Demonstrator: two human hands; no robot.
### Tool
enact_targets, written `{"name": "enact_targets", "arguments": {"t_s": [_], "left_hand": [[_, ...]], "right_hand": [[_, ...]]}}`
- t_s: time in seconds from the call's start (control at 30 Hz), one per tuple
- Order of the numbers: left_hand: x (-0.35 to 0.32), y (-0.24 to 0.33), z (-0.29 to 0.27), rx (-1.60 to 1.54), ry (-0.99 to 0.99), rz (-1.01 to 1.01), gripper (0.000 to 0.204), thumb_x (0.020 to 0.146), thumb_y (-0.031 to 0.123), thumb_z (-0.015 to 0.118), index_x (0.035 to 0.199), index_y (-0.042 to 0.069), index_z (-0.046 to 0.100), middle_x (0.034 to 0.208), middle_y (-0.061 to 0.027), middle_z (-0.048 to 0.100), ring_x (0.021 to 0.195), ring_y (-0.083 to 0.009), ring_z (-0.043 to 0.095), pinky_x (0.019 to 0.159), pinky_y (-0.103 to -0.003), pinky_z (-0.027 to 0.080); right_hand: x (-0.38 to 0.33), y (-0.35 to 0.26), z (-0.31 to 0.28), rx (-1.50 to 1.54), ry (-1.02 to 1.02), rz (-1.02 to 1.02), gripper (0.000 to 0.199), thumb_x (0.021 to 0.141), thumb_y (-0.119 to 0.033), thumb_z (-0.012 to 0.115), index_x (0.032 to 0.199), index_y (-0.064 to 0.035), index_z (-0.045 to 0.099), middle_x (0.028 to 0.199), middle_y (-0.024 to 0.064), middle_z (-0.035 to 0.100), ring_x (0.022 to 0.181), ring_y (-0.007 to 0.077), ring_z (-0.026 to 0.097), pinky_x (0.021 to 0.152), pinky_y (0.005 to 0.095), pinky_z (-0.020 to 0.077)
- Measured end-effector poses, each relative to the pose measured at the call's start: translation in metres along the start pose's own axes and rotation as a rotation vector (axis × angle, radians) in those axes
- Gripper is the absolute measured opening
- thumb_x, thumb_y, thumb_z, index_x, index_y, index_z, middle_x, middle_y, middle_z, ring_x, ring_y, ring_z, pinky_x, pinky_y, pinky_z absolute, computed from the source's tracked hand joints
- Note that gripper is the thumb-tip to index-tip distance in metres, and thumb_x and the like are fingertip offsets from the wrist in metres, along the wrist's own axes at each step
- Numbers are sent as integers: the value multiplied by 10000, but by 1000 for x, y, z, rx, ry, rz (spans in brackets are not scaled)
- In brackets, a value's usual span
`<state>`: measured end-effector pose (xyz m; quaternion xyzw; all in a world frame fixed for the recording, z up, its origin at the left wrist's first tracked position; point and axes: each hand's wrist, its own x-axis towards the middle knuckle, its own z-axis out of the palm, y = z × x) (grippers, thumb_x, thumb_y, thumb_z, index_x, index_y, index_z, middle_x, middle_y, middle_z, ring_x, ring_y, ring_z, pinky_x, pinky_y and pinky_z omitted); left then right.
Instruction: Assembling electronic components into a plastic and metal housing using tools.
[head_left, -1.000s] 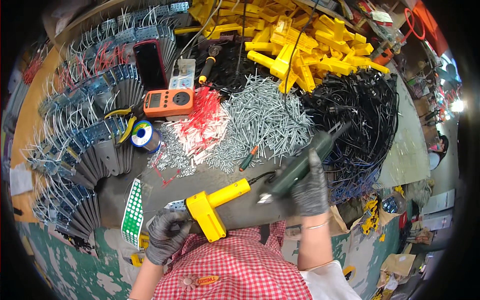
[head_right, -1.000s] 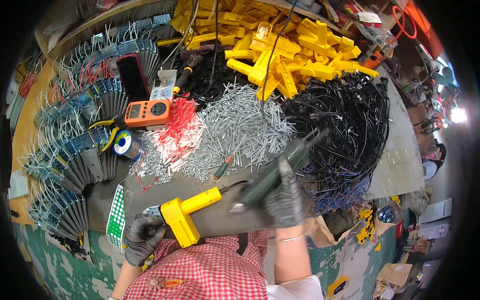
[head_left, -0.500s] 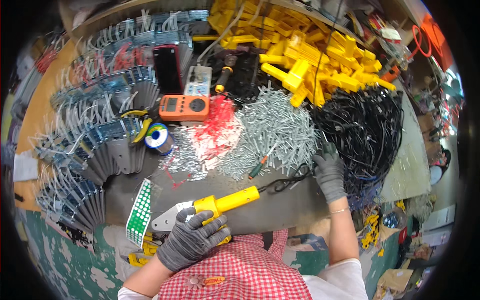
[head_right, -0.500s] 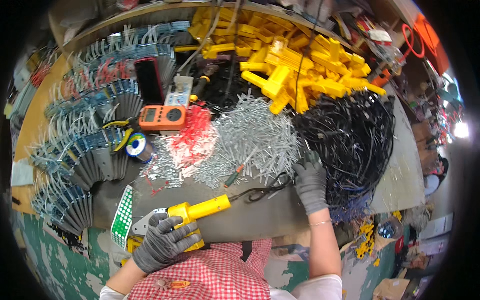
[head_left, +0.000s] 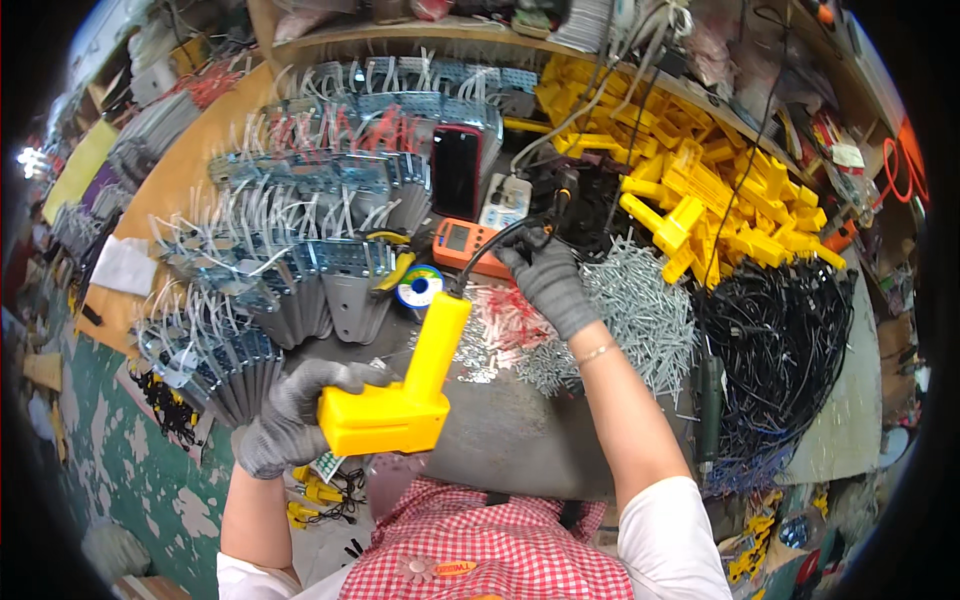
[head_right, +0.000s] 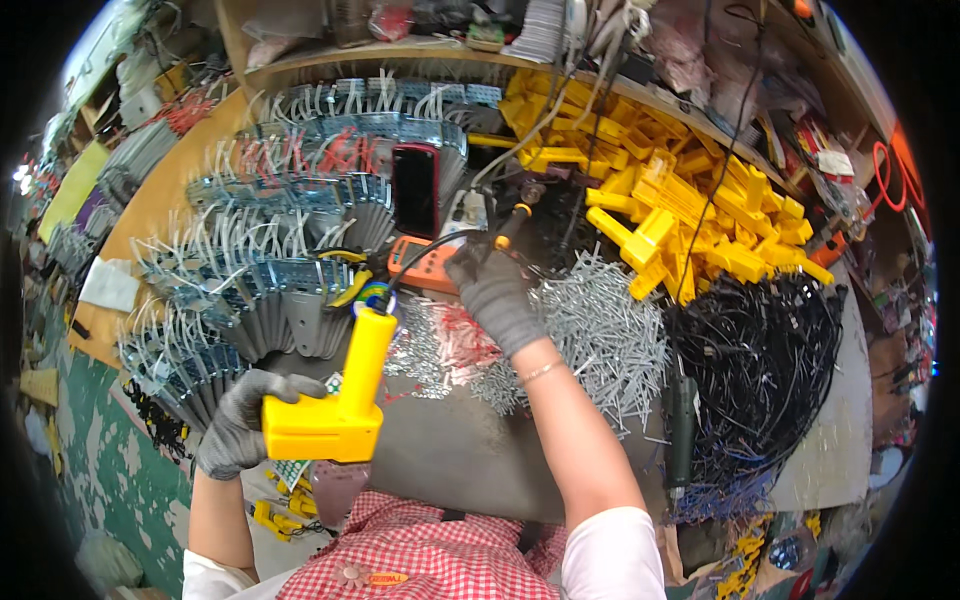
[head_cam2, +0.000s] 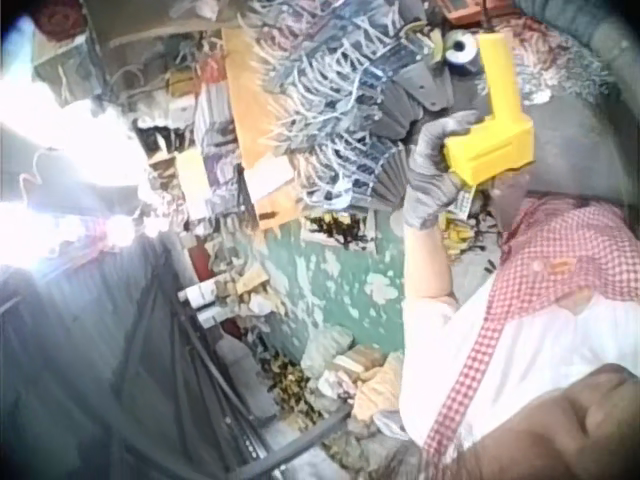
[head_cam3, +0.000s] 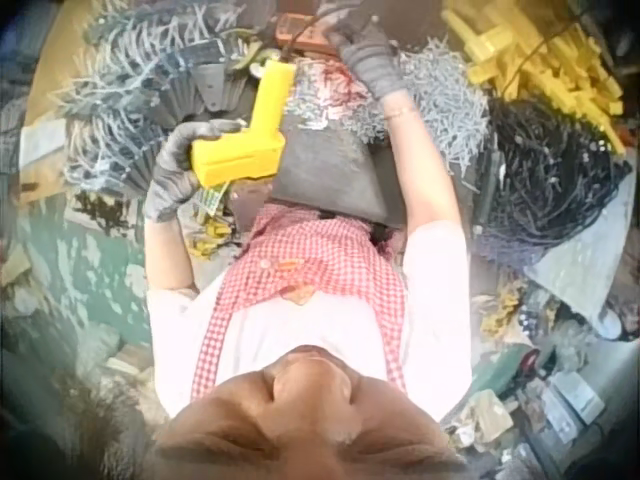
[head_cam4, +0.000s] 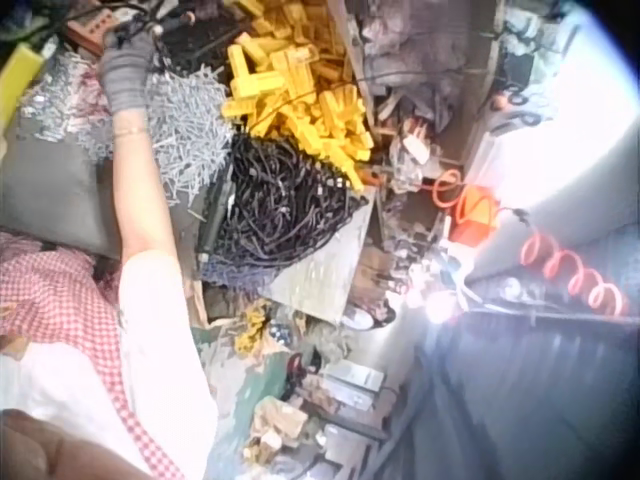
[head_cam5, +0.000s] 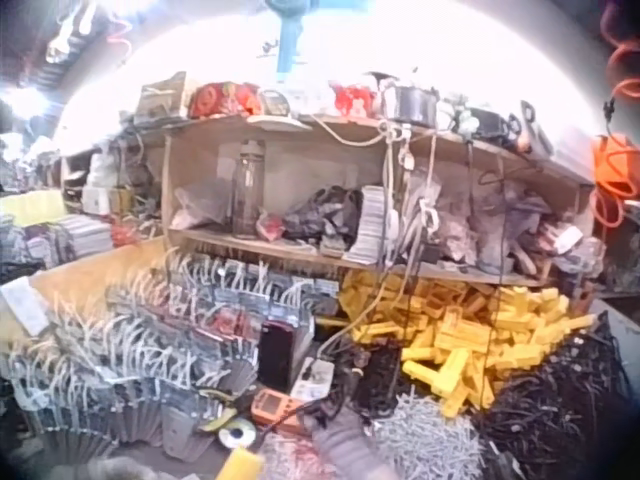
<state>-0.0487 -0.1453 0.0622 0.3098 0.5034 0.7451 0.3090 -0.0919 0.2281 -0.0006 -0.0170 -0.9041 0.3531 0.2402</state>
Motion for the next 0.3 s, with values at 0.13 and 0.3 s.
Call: {"name": "enact_targets", "arguments": {"t_s": [0.13,0.3], "left_hand": [[-21,-41,-33,-44,70,-168,576,723,-58,839,1184,81,523,1314,-177,606,1246,-283,588,1076,-427,484],[-39,-59,-36,1065,256,-101,807,789,168,852,1484,146,442,1356,-131,606,1236,-350,597,1082,-429,446]], "right_hand": [[37,-10,25,-235,-137,78,285,824,-184,746,1020,-23,617,856,219,678,808,404,660,756,454,537],[54,-15,37,-371,-387,41,298,861,-198,707,1072,-7,619,966,233,708,912,392,692,821,466,553]]}}
